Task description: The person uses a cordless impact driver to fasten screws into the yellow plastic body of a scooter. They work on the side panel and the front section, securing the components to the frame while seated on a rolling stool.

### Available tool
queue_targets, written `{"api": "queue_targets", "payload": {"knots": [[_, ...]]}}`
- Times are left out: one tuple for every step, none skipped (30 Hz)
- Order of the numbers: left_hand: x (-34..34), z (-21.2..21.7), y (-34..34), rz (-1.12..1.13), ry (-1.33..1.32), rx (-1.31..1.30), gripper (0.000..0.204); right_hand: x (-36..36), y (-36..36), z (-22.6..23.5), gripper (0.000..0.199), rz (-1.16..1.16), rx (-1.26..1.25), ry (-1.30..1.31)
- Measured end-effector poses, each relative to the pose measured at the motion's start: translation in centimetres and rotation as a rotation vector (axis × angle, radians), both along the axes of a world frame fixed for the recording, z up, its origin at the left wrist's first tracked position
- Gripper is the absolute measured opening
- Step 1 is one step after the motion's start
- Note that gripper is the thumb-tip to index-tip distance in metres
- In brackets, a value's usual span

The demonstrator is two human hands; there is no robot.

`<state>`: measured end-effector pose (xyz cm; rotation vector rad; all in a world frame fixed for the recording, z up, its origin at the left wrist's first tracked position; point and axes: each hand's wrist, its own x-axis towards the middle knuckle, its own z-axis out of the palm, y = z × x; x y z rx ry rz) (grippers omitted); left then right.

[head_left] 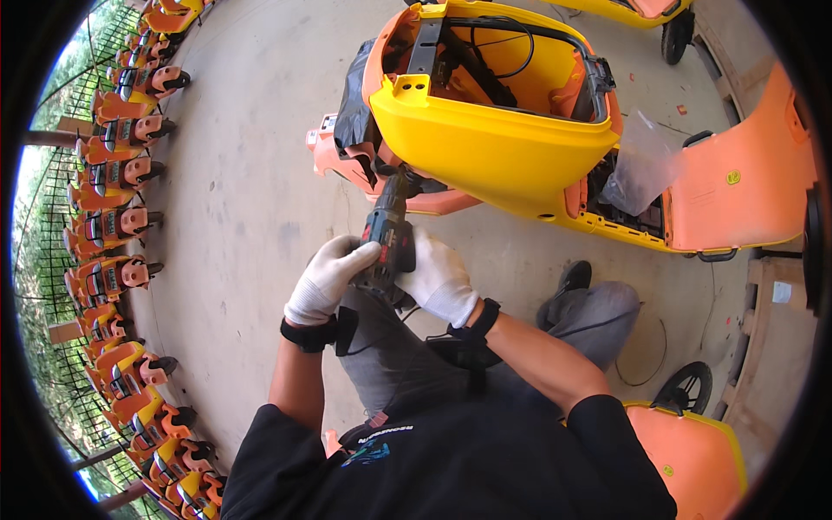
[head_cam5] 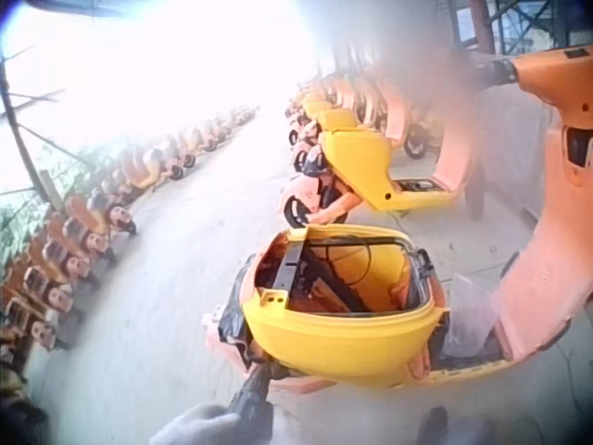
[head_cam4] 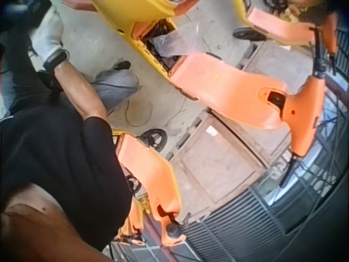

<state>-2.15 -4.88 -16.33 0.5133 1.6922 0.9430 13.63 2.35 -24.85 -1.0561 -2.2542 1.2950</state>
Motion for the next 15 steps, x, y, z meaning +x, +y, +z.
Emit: {"api": "queue_targets", "payload": {"knots": [[-0.3,0.7,0.6,-0.029,0.049,-0.016,0.039,-0.7,0.3,0.4,0.046,-0.020,-0.053,0.057],[-0.2,0.9,0.8,-0.116,0.117,-0.077,0.038,-1.1,-0.5,-0.3,0.046,-0.047,-0.081,0.053],[0.0,1.2,0.7,-0.199,0.195,-0.145,0.037,-0.8,-0.8,-0.7,0.046,0.003,-0.157,0.010],[0.3,0.4,0.3,-0.238,0.247,-0.205,0.037,-0.4,-0.9,-1.0,0.047,0.044,-0.228,-0.035],[0.2,-1.2,-0.9,-0.293,0.234,-0.212,0.037,0.1,-1.1,-1.3,0.047,0.080,-0.299,-0.079],[1.1,-1.2,-1.1,-0.270,0.125,-0.214,0.038,1.4,-1.5,-1.8,0.049,0.089,-0.283,-0.076],[2.2,-1.2,-1.2,-0.254,-0.001,-0.225,0.038,2.7,-2.0,-3.4,0.048,0.075,-0.316,-0.013],[2.7,-1.6,-0.6,-0.268,-0.105,-0.178,0.039,4.0,-1.6,-5.0,0.045,0.061,-0.395,0.055],[3.5,-1.4,0.0,-0.186,-0.255,-0.161,0.040,5.4,-0.9,-5.0,0.041,0.030,-0.444,0.112],[4.0,-1.3,0.9,-0.195,-0.268,-0.127,0.040,6.8,0.0,-4.4,0.038,0.000,-0.490,0.175],[4.6,-1.2,1.8,-0.203,-0.284,-0.093,0.041,8.9,1.0,-3.5,0.035,-0.059,-0.505,0.218],[5.3,-1.1,3.0,-0.266,-0.235,-0.070,0.039,11.0,2.0,-2.9,0.031,-0.133,-0.450,0.172],[6.2,-0.9,4.1,-0.320,-0.182,-0.046,0.038,13.3,2.7,-2.9,0.031,-0.231,-0.593,0.190],[7.2,-0.9,5.2,-0.371,-0.129,-0.021,0.037,14.9,3.4,-2.5,0.028,-0.382,-0.646,0.332],[8.2,-0.9,6.1,-0.439,-0.054,0.012,0.035,16.9,4.3,-1.1,0.026,-0.504,-0.918,0.468]]}}
